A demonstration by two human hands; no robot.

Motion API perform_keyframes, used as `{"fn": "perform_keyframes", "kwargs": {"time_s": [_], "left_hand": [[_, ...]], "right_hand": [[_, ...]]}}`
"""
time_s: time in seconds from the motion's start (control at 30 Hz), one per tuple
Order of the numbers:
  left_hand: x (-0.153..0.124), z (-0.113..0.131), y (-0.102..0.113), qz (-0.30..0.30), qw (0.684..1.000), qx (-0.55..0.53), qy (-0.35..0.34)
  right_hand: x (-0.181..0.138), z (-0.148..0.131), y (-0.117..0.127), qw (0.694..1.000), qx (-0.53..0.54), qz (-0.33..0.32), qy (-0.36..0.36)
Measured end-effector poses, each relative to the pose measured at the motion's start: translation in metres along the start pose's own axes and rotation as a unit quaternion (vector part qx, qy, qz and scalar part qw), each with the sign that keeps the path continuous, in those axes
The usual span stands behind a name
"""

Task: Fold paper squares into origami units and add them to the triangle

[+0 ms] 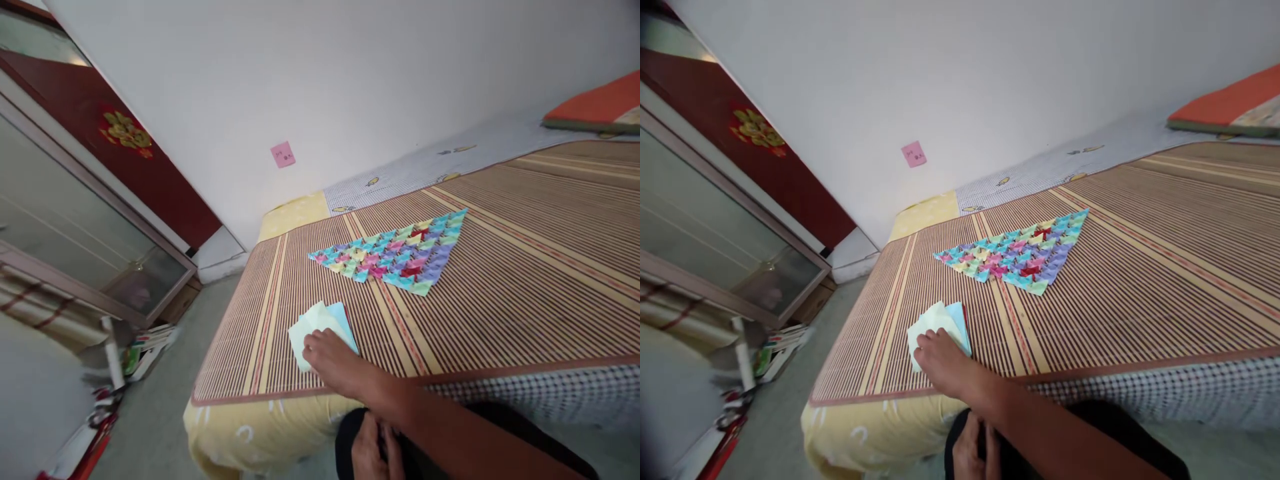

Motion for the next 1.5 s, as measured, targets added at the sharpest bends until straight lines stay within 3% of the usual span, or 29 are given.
{"fn": "perform_keyframes", "kwargs": {"time_s": [0.2, 0.33, 0.43, 0.53, 0.63, 0.73, 0.77, 0.87, 0.9, 0.93, 1.0, 1.03, 1.1, 1.2, 1.27, 1.37, 1.5], "left_hand": [[0.002, 0.001, 0.002, -0.026, 1.0, -0.013, -0.01], [0.004, 0.003, 0.005, -0.068, 0.997, -0.043, -0.018], [0.005, 0.006, 0.011, -0.071, 0.996, -0.06, -0.016], [0.005, 0.009, 0.015, -0.059, 0.997, -0.057, 0.005], [0.006, 0.01, 0.013, -0.049, 0.993, -0.097, 0.04], [0.011, 0.003, 0.017, -0.026, 0.963, -0.23, 0.14], [0.013, -0.001, 0.023, -0.006, 0.938, -0.288, 0.193], [0.023, -0.006, 0.057, 0.062, 0.915, -0.313, 0.246], [0.026, -0.004, 0.07, 0.073, 0.892, -0.356, 0.269], [0.029, 0.0, 0.083, 0.066, 0.87, -0.4, 0.279], [0.035, 0.018, 0.099, -0.073, 0.845, -0.461, 0.263], [0.037, 0.029, 0.104, -0.109, 0.842, -0.464, 0.252], [0.037, 0.05, 0.106, -0.154, 0.859, -0.431, 0.229], [0.03, 0.076, 0.1, -0.17, 0.879, -0.391, 0.214], [0.026, 0.087, 0.098, -0.177, 0.89, -0.368, 0.203], [0.022, 0.099, 0.1, -0.184, 0.908, -0.334, 0.174], [0.025, 0.103, 0.108, -0.136, 0.921, -0.325, 0.165]], "right_hand": [[0.0, 0.009, -0.002, 0.999, 0.012, 0.026, -0.036], [0.003, 0.01, -0.018, 0.997, 0.044, 0.021, -0.054], [0.004, 0.012, -0.029, 0.99, 0.09, 0.063, -0.09], [0.001, 0.016, -0.024, 0.971, 0.157, 0.136, -0.115], [-0.005, 0.017, -0.007, 0.942, 0.236, 0.206, -0.117], [-0.021, 0.011, 0.019, 0.898, 0.33, 0.265, -0.116], [-0.03, 0.008, 0.028, 0.881, 0.363, 0.28, -0.118], [-0.07, -0.002, 0.053, 0.828, 0.456, 0.298, -0.134], [-0.086, -0.006, 0.059, 0.811, 0.483, 0.297, -0.143], [-0.1, -0.01, 0.063, 0.795, 0.508, 0.294, -0.154], [-0.126, -0.02, 0.068, 0.766, 0.544, 0.296, -0.172], [-0.137, -0.024, 0.069, 0.754, 0.556, 0.301, -0.178], [-0.154, -0.033, 0.071, 0.733, 0.574, 0.314, -0.186], [-0.174, -0.043, 0.077, 0.704, 0.602, 0.328, -0.185], [-0.185, -0.046, 0.083, 0.708, 0.602, 0.321, -0.18], [-0.2, -0.046, 0.091, 0.752, 0.552, 0.309, -0.187], [-0.215, -0.046, 0.098, 0.78, 0.49, 0.336, -0.196]]}}
Point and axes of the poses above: each hand's wrist, its own x-axis towards the middle knuckle, its own y-axis out of the back of the hand, z = x × y, the point moved 1 cm from there along x, towards the middle knuckle, and after that the axes turned 11 degrees about x, right-handed, at the moved point
